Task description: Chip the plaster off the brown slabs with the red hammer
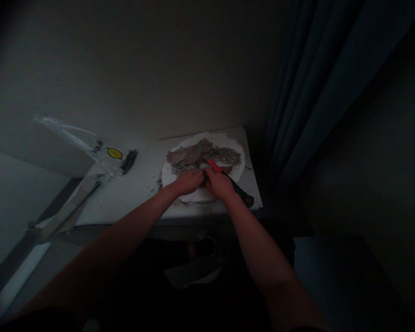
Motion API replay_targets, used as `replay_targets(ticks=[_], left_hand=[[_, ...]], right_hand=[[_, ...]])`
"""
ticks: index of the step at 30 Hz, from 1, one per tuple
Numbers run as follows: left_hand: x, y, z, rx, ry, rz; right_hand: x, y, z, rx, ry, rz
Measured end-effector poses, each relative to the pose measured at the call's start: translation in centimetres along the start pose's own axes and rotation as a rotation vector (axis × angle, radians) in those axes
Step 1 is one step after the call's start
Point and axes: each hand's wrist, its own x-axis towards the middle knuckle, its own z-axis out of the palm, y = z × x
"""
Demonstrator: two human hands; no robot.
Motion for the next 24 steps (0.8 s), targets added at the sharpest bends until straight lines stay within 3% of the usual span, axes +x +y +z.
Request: replay_targets(ticks=[24], left_hand=[[-0.4, 0.1, -1.2, -0.005, -0.023, 0.026]], right_hand=[[-0.2, 0.1, 0.2, 0.050, 0.017, -0.021]])
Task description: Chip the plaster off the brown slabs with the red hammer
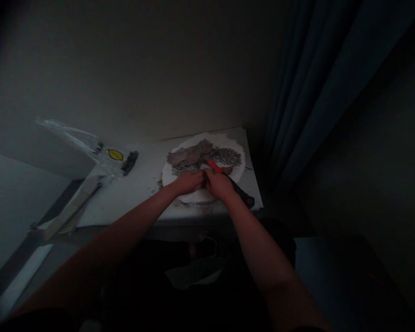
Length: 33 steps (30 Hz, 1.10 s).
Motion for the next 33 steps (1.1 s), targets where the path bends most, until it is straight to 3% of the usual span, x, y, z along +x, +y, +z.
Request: replay_targets(ticks=[20, 33], left_hand=[[0.11, -0.31, -0.40, -0.038, -0.008, -0.008], [-0.07, -0.60, 0.55, -0.071, 0.028, 0.017]], right_hand=[[-0.05, 0.12, 0.01, -0.027, -0.030, 0.019], [0.02, -0.11, 0.04, -0.028, 0.003, 0.033]])
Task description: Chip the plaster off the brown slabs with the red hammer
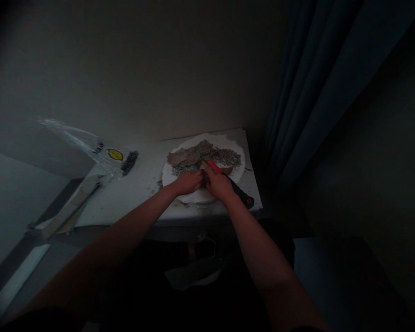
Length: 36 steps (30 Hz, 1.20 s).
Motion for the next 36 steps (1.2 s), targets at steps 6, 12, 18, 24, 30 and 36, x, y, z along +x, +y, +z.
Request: replay_targets(ticks=[6, 12, 18, 24, 30, 36], left_hand=[[0.1, 0.2, -0.4, -0.021, -0.004, -0.009], [0.2, 0.2, -0.8, -0.034, -0.012, 0.006], [0.2, 0.0, -0.3, -0.034, -0.004, -0.004], [0.2, -0.2, 0.0, -0.048, 0.005, -0.015], [0.0, -0.4, -0.5, -0.052, 0.018, -0.038], [0.3, -0.1, -0.9, -0.024, -0.025, -0.059]], right_hand=[[0.0, -0.1, 0.1, -0.058, -0.004, -0.005], [-0.1, -0.2, 0.0, -0.102, -0.030, 0.001], [-0.2, -0.5, -0.2, -0.112, -0.042, 0.002], [-0.1, -0.6, -0.4, -0.102, -0.037, 0.008], [-0.1, -0.4, -0.1, -0.078, -0.014, -0.012], [0.0, -0.4, 0.7, -0.109, -0.050, -0.036]])
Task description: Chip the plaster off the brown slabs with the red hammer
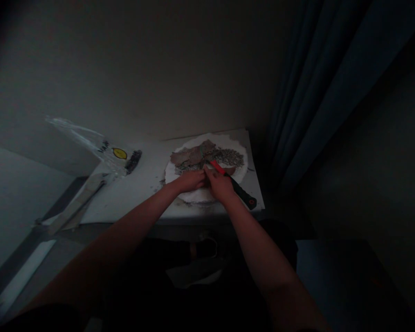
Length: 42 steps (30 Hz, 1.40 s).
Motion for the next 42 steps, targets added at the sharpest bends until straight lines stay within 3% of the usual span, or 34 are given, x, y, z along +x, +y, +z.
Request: replay_targets(ticks=[27, 42], left_hand=[[0.2, -0.6, 0.9, -0.116, 0.043, 0.069], [-0.3, -1.5, 0.6, -0.115, 0.055, 0.105]], right_hand=[[0.8, -0.2, 1.0, -0.095, -0.031, 0.094], [0.3, -0.6, 0.0, -0.054, -0.008, 0.121]])
